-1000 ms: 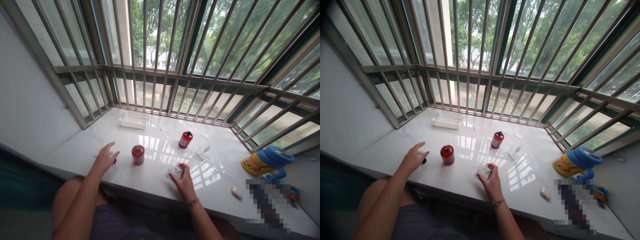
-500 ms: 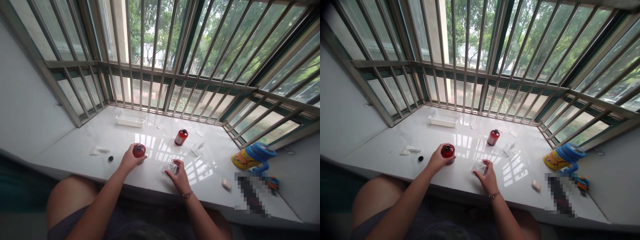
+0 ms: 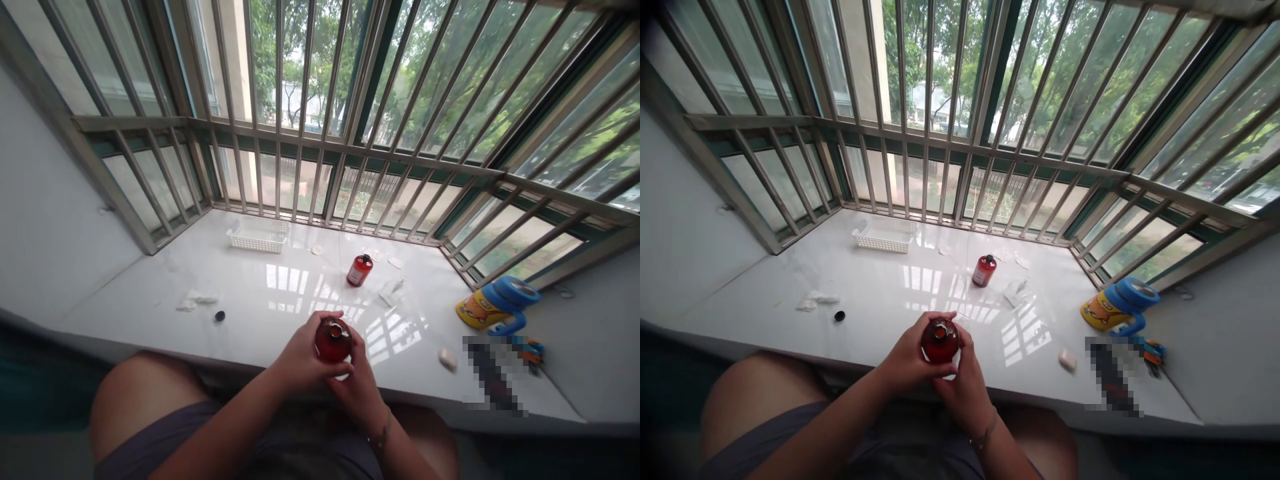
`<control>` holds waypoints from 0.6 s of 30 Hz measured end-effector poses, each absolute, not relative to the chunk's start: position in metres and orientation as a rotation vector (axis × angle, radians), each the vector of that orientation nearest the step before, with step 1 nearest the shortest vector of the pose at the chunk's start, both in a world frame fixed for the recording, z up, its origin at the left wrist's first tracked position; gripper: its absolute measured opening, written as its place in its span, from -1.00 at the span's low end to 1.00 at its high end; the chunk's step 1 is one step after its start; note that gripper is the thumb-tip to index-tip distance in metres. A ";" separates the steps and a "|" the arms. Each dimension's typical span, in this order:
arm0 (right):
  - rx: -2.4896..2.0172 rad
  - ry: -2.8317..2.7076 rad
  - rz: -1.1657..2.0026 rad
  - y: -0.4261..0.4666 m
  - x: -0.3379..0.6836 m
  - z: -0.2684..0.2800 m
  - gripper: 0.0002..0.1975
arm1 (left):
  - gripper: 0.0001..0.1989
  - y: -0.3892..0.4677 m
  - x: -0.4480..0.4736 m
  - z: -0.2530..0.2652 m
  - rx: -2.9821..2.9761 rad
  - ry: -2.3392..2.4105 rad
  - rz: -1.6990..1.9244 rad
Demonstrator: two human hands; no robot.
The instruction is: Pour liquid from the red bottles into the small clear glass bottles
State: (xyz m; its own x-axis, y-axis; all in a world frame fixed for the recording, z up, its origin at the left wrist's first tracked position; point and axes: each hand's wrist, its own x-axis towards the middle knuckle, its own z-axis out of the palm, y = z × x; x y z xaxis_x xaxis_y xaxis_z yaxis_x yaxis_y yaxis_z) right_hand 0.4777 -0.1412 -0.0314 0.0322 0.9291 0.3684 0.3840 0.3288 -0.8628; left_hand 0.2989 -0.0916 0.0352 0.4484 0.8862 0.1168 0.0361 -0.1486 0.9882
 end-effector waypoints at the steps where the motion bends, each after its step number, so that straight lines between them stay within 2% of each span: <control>1: -1.258 -1.492 0.675 -0.144 0.476 -0.032 -0.11 | -0.09 -0.095 0.305 0.033 1.547 0.821 0.904; 5: -1.371 -1.352 0.745 -0.153 0.487 -0.033 -0.16 | 0.00 -0.093 0.312 0.022 1.626 0.683 0.787; 8: -1.494 -1.299 0.662 -0.157 0.503 -0.035 -0.17 | -0.05 -0.079 0.307 0.012 1.691 0.626 0.778; 11: -1.582 -1.223 0.586 -0.161 0.518 -0.039 -0.17 | -0.08 -0.058 0.307 0.001 1.806 0.771 0.808; 18: -1.682 -1.088 0.484 -0.161 0.543 -0.051 -0.12 | 0.22 -0.027 0.349 -0.039 1.874 1.064 0.616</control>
State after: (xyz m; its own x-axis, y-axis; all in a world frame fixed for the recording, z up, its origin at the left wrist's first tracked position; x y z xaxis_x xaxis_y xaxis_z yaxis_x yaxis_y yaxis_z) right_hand 0.5429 -0.1606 -0.0509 0.5090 0.8408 0.1843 0.4268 -0.0606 -0.9023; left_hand 0.3490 -0.0266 -0.0394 0.5119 0.8590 0.0009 0.4285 -0.2562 0.8664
